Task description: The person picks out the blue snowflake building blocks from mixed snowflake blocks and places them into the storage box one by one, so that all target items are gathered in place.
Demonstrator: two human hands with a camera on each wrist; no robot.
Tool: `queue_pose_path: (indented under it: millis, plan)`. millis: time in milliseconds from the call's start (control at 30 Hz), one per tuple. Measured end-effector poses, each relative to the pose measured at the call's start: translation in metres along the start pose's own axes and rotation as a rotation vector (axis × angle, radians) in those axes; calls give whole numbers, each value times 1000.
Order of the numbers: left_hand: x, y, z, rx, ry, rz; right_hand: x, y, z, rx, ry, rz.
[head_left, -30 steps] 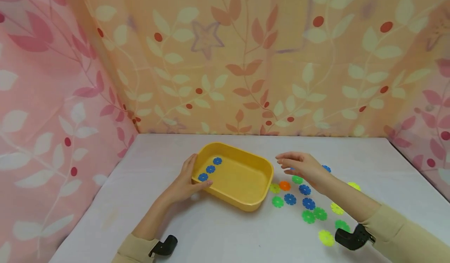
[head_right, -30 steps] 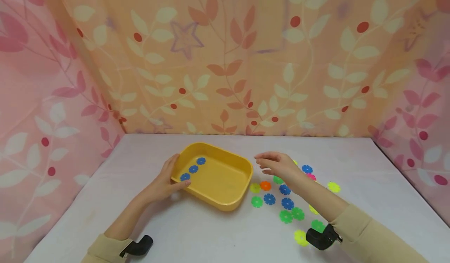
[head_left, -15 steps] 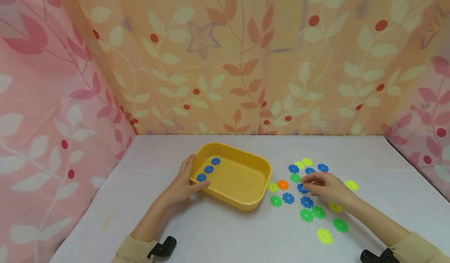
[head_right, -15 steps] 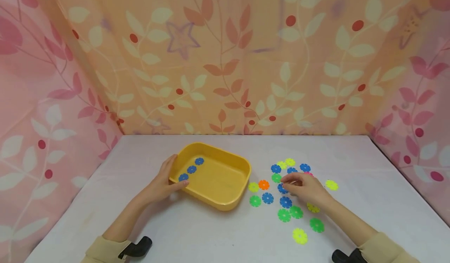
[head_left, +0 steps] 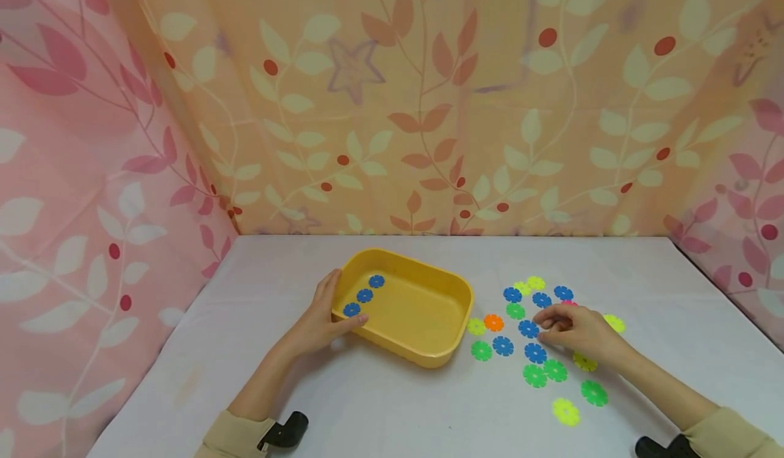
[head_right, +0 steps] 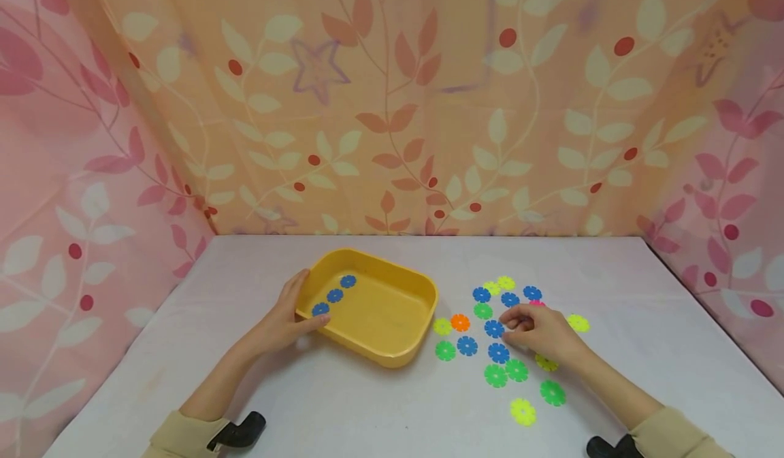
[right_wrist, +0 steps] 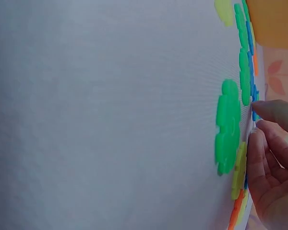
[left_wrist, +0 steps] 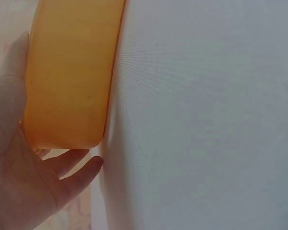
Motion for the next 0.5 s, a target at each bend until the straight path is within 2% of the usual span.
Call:
queue_pose_path:
  millis: [500]
  plan:
    - [0,0,0,-1,0,-3,0,2,2,-12,-11,-8]
Point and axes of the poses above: each hand's wrist, its own y-axis towards the middle knuckle, its own z-axis out of the palm, x = y × z, the point moved 2 cm from there along y, towards the middle knuckle, and after that the axes turned 10 degrees about y, right-handed, at the moved point
